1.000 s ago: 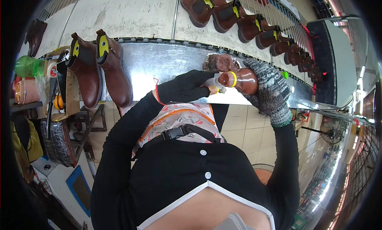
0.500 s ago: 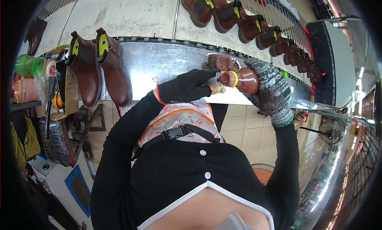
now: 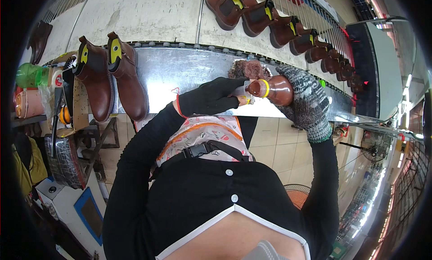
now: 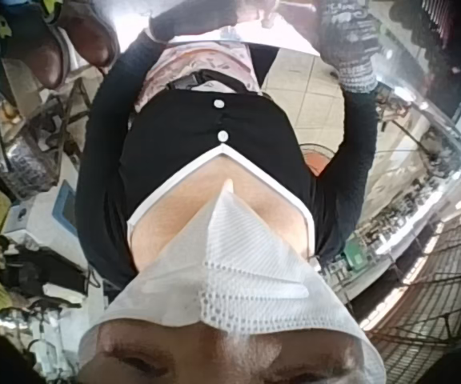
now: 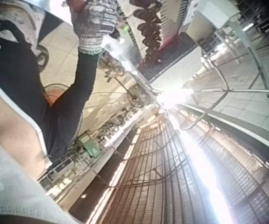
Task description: The recorder applies adhesive to the edges of brown boots using a small brush and a container of glue on a shoe manufacturing assembly line.
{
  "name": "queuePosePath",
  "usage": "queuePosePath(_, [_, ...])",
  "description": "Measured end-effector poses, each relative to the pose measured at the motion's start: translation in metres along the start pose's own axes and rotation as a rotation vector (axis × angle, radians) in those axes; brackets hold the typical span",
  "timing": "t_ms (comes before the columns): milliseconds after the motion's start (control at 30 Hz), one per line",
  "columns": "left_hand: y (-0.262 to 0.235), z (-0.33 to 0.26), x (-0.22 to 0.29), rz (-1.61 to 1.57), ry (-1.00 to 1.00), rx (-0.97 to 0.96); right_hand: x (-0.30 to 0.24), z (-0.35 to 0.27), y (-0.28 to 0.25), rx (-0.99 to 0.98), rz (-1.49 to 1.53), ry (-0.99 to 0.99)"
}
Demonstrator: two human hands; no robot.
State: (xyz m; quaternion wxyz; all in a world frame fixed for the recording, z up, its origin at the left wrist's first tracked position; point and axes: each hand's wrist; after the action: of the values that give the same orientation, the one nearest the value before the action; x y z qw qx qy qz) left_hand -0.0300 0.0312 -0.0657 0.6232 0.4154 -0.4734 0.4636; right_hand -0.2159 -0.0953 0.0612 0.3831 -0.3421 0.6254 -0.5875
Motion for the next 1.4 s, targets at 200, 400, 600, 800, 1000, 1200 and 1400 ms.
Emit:
queuePosePath(200, [-0.003, 0.0, 0.002, -0.01, 0.019, -0.005, -0.003, 0.003, 0.0, 0.0, -0.008, 0.017])
queuePosePath(400, [-0.001, -0.001, -0.009, -0.033, 0.046, 0.002, -0.001, 0.004, 0.002, -0.014, 0.008, 0.006])
queuePosePath(600, [-0.002, 0.001, -0.009, 0.021, 0.182, 0.011, 0.0, 0.002, 0.011, 0.023, 0.131, 0.022])
queuePosePath(800, [-0.007, 0.001, 0.014, -0.023, 0.041, 0.025, -0.001, -0.003, 0.021, -0.071, 0.238, 0.089])
queuePosePath(1000, [-0.017, 0.002, 0.019, 0.2, 0.05, -0.083, 0.001, -0.005, 0.027, -0.059, 0.264, 0.078])
queuePosePath(1200, [-0.027, 0.002, 0.023, 0.462, 0.042, -0.112, 0.007, -0.011, 0.032, -0.08, 0.2, 0.152])
queuePosePath(1400, [-0.017, 0.012, 0.034, -0.041, 0.116, 0.318, 0.001, -0.018, 0.065, 0.074, 0.274, 0.184])
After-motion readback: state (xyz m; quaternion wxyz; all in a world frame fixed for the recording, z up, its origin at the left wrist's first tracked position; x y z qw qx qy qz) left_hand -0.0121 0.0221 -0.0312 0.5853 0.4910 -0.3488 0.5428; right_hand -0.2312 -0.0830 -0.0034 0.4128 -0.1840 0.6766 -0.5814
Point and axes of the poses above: each hand's wrist, its own z-axis towards the middle knuckle, its own y-axis out of the palm, x = y × z, and after that the axes turned 9 degrees about y, right-handed
